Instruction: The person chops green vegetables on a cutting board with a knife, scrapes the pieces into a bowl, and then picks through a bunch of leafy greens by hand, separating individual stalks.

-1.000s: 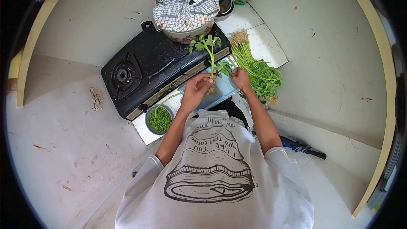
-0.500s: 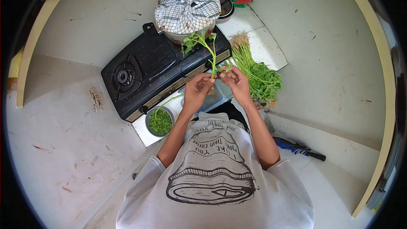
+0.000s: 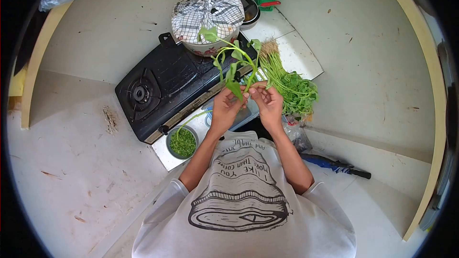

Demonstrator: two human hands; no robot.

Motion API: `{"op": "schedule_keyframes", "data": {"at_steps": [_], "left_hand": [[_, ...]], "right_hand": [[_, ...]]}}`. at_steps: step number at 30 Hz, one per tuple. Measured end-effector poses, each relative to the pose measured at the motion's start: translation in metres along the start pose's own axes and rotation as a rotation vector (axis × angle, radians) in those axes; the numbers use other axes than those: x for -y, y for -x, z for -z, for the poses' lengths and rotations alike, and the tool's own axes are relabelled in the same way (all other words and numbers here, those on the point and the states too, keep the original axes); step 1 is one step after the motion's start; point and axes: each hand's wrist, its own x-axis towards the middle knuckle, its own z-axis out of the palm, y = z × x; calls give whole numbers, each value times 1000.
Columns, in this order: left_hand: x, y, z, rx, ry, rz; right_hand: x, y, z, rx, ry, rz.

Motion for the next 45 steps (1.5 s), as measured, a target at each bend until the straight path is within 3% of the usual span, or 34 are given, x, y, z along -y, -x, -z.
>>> {"op": "schedule_keyframes", "data": {"at_steps": [13,16,25,28,31,38,43,45], "left_hand": [[1,-6,-6,-30,161,61],[0,-8,-6,-16,95,52],[8,-11,-12,-55,-114,-132],[7,-11,-13,-116,-326,-259],[3,-9,-16,-158,-467,-319],[14,-7,-4,-113,-680,-414],[7,-9,-1,-232,-561,-368],[6,-14,6,-256,-509,-368]], "right_hand": [[-13,-4,-7,0,404,175],[-7,-3,-6,4,386,53],[6,-1,1,-18,-296,-523],[6,2,4,-64,-530,-640],[-2,-2,12,30,-609,-686],[-12,1,10,-20,-49,-588],[-45,7,21,-76,118,-566],[-85,10,46,-40,243,-433]]}}
